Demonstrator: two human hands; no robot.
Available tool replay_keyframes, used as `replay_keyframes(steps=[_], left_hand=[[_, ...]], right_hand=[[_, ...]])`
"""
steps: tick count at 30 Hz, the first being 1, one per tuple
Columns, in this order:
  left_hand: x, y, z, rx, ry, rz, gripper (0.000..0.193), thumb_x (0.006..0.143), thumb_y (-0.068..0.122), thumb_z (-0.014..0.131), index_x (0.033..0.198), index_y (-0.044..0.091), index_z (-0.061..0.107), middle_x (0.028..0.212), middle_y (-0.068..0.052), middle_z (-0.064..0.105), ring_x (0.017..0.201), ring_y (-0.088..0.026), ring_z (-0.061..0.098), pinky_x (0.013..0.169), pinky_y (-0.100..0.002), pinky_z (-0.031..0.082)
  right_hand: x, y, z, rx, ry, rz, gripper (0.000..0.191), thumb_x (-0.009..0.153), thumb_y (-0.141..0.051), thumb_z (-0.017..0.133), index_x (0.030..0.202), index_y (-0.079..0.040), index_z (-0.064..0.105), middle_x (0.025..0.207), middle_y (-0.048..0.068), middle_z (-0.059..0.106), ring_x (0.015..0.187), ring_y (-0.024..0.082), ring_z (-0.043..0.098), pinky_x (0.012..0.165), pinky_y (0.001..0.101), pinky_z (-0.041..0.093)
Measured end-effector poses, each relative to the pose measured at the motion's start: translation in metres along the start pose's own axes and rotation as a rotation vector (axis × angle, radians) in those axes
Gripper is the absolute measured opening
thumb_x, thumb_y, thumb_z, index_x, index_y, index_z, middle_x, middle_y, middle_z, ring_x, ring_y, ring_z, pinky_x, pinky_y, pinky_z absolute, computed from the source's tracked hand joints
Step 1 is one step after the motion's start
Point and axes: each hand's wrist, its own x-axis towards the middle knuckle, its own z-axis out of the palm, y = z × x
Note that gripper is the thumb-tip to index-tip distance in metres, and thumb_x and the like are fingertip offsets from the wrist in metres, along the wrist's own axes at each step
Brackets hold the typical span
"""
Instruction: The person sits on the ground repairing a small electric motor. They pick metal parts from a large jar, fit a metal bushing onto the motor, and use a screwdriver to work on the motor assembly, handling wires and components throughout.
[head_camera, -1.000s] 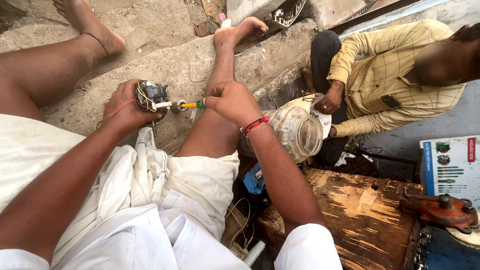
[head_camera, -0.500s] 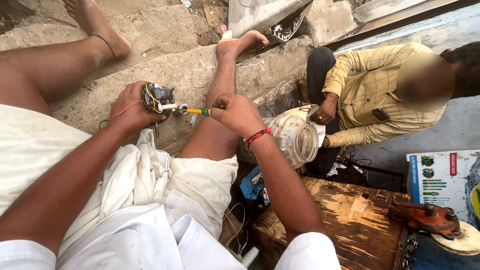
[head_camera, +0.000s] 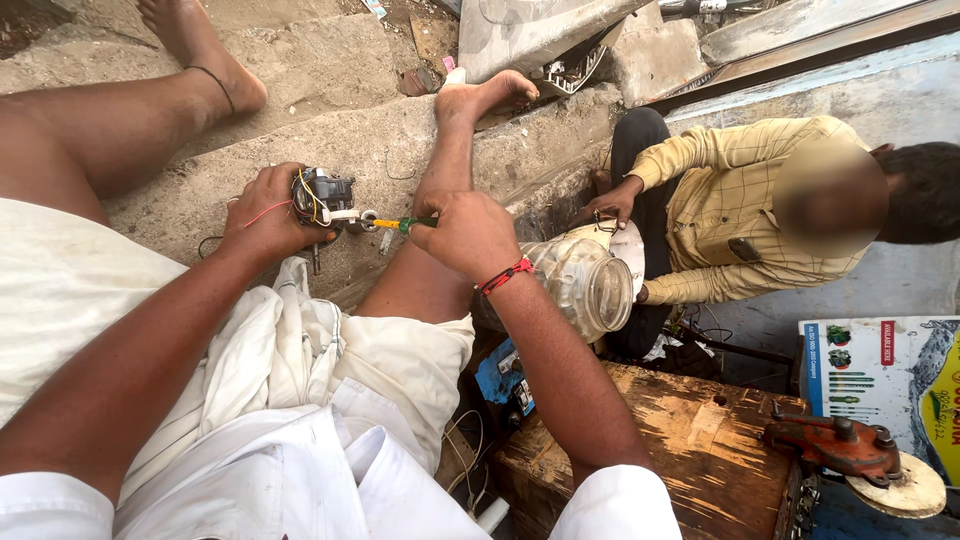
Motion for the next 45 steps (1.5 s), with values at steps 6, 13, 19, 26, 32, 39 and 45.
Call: replay_keyframes(steps=[6, 13, 19, 26, 32, 39, 45], left_hand=[[0.000, 0.000, 0.000, 0.019, -0.006, -0.015, 0.106, 0.055, 0.045, 0.098, 0.144, 0.020, 0.048, 0.141, -0.010, 0.052, 0.134, -0.031, 0.050, 0.109, -0.049, 0.042], [-0.001, -0.003, 0.003, 0.020, 0.043, 0.051, 0.109, 0.054, 0.045, 0.097, 0.148, 0.023, 0.046, 0.142, -0.010, 0.051, 0.132, -0.032, 0.051, 0.107, -0.051, 0.042], [0.000, -0.007, 0.005, 0.061, 0.035, 0.071, 0.099, 0.057, 0.043, 0.096, 0.144, 0.023, 0.052, 0.133, -0.010, 0.057, 0.129, -0.032, 0.055, 0.106, -0.052, 0.044], [0.007, -0.013, 0.007, 0.065, 0.043, 0.093, 0.097, 0.055, 0.044, 0.097, 0.139, 0.019, 0.055, 0.126, -0.013, 0.063, 0.120, -0.034, 0.061, 0.099, -0.049, 0.049], [0.012, -0.020, 0.009, 0.072, 0.043, 0.117, 0.101, 0.054, 0.042, 0.097, 0.141, 0.017, 0.054, 0.126, -0.014, 0.063, 0.120, -0.034, 0.061, 0.100, -0.047, 0.050], [0.015, -0.025, 0.008, 0.089, 0.026, 0.104, 0.103, 0.055, 0.043, 0.097, 0.143, 0.014, 0.052, 0.130, -0.014, 0.062, 0.122, -0.034, 0.061, 0.102, -0.047, 0.049], [0.014, -0.026, 0.005, 0.068, 0.008, 0.087, 0.102, 0.055, 0.042, 0.098, 0.142, 0.014, 0.054, 0.129, -0.014, 0.062, 0.120, -0.034, 0.061, 0.100, -0.048, 0.050]], right_hand=[[0.004, -0.014, 0.005, -0.068, 0.014, -0.054, 0.026, 0.079, -0.038, 0.074, 0.092, -0.016, 0.077, 0.086, 0.011, 0.075, 0.083, 0.035, 0.073, 0.074, 0.0482, 0.057], [0.010, -0.023, -0.001, -0.099, -0.094, -0.005, 0.034, 0.081, -0.040, 0.074, 0.097, -0.010, 0.074, 0.085, 0.017, 0.074, 0.084, 0.037, 0.072, 0.076, 0.0500, 0.057], [0.023, -0.010, -0.005, -0.074, -0.187, 0.058, 0.037, 0.082, -0.044, 0.075, 0.091, -0.009, 0.078, 0.088, 0.019, 0.074, 0.086, 0.037, 0.072, 0.080, 0.0475, 0.057], [0.024, -0.004, 0.006, -0.036, -0.106, -0.026, 0.029, 0.079, -0.037, 0.076, 0.089, -0.010, 0.079, 0.086, 0.018, 0.075, 0.083, 0.037, 0.072, 0.079, 0.0486, 0.057], [0.027, -0.007, 0.005, -0.032, -0.080, -0.096, 0.026, 0.078, -0.033, 0.076, 0.088, -0.009, 0.076, 0.079, 0.016, 0.074, 0.080, 0.038, 0.072, 0.076, 0.0497, 0.056], [0.029, -0.007, 0.003, -0.026, -0.030, -0.203, 0.022, 0.080, -0.032, 0.076, 0.087, -0.011, 0.075, 0.073, 0.014, 0.072, 0.073, 0.037, 0.072, 0.071, 0.0489, 0.057], [0.026, -0.006, 0.003, -0.035, 0.007, -0.313, 0.019, 0.081, -0.030, 0.075, 0.084, -0.012, 0.072, 0.070, 0.013, 0.071, 0.070, 0.037, 0.071, 0.066, 0.0502, 0.056]])
